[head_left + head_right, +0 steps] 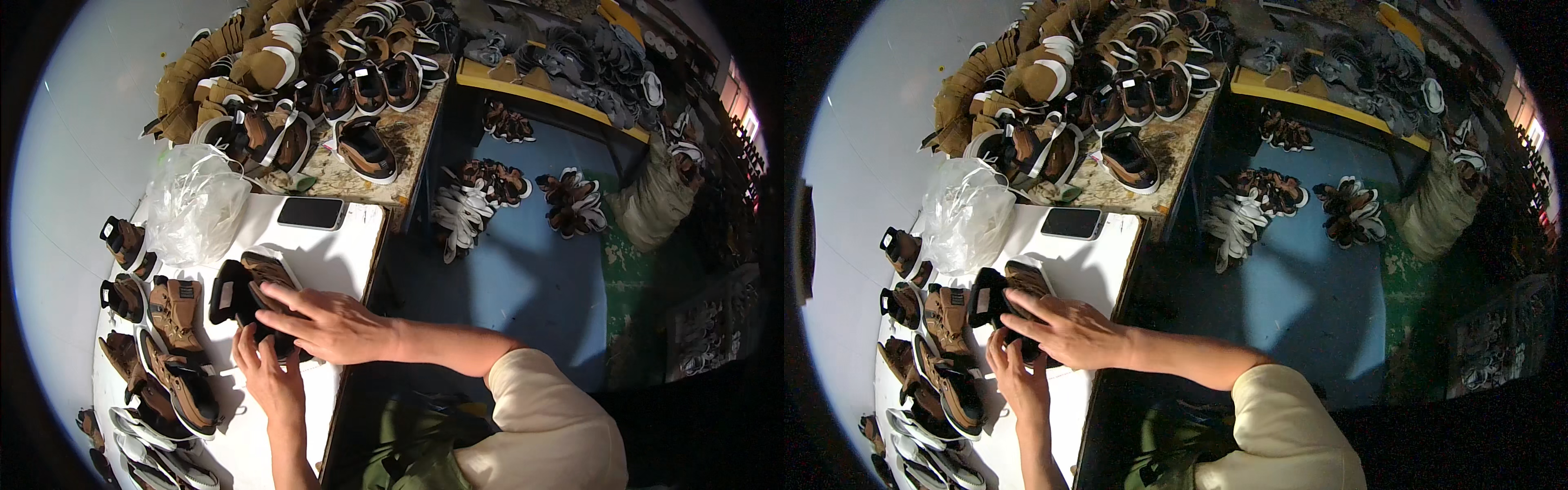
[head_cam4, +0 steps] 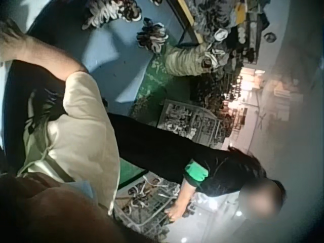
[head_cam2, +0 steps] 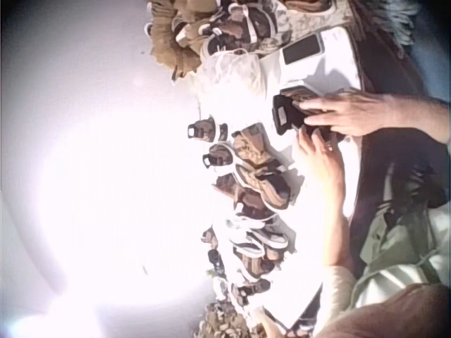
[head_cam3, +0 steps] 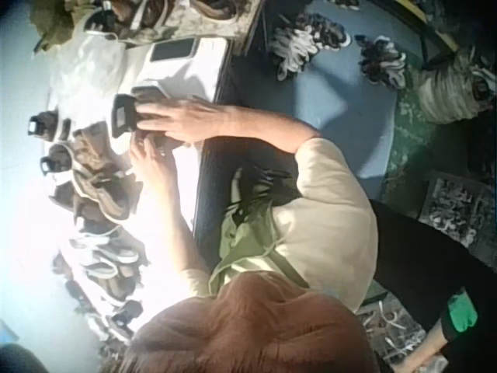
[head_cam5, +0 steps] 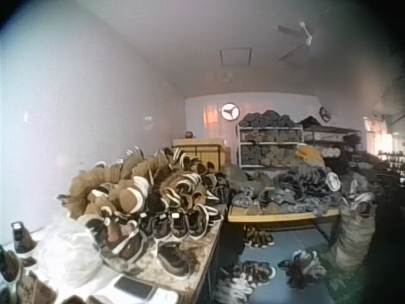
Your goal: The person assembles brown and white boots by hand, attaching white midsole pieces to the uppers and using a small pink tool to press and align the parts. The person handles multiple boots one at a time, turning them over and adjusting the fit of the midsole along the edges.
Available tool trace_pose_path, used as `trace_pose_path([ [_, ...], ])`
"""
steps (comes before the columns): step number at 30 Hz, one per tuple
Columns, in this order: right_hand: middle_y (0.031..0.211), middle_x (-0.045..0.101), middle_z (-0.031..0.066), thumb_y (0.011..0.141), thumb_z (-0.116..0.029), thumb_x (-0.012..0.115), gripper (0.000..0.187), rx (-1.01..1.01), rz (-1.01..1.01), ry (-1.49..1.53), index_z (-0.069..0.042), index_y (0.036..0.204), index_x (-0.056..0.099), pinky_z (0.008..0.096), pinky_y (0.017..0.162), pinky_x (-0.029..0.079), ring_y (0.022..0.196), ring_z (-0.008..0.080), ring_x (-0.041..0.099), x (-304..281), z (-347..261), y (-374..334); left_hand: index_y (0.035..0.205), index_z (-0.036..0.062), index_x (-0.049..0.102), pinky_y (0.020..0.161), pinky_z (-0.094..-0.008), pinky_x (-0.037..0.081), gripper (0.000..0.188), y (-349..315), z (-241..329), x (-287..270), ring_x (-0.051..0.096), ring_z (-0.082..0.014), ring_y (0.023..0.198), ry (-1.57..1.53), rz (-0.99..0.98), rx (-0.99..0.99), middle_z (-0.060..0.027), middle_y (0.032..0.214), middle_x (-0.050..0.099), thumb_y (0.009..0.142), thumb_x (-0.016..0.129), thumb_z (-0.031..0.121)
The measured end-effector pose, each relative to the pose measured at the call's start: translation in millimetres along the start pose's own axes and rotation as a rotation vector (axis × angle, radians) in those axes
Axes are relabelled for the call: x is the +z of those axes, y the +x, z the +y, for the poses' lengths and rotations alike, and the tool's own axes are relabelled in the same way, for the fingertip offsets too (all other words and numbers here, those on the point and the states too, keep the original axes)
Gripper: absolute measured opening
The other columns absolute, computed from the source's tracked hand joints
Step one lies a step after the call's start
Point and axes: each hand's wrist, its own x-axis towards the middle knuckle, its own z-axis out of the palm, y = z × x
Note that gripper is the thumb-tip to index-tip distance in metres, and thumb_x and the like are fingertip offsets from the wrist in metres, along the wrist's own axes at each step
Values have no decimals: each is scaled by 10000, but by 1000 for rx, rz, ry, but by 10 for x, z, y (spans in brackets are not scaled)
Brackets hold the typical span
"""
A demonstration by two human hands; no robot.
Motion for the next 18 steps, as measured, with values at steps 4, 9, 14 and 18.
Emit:
trace_pose_path([
  [4,1279,477,210,760,-38,583,365,-13,-311,74,24,1117,540,436,777,515,948,332,596,84,196,14,990,3,576,928,-443,449,387,-50,37,193,415,-386,1224,-141,44,-71,-181,1322,436,642,744,-15],
  [9,1253,470,164,690,-94,667,362,33,-564,150,-1,1021,552,428,679,528,807,322,642,68,349,80,976,1,592,939,-438,445,376,-124,-3,326,439,-384,1212,-259,63,-90,-186,1342,425,631,728,-61],
  [14,1157,485,133,691,-146,735,304,102,-510,189,-6,912,580,425,684,536,752,320,656,116,475,82,1158,28,514,960,-450,416,523,-147,-158,237,442,-395,1216,-342,36,48,-212,1346,414,677,670,-107],
  [18,1069,490,93,710,-201,770,321,64,-368,143,-23,885,567,369,624,548,694,272,645,38,485,30,1123,24,529,957,-435,409,468,-239,-257,199,442,-377,1218,-410,54,-111,-198,1351,405,693,651,-112],
])
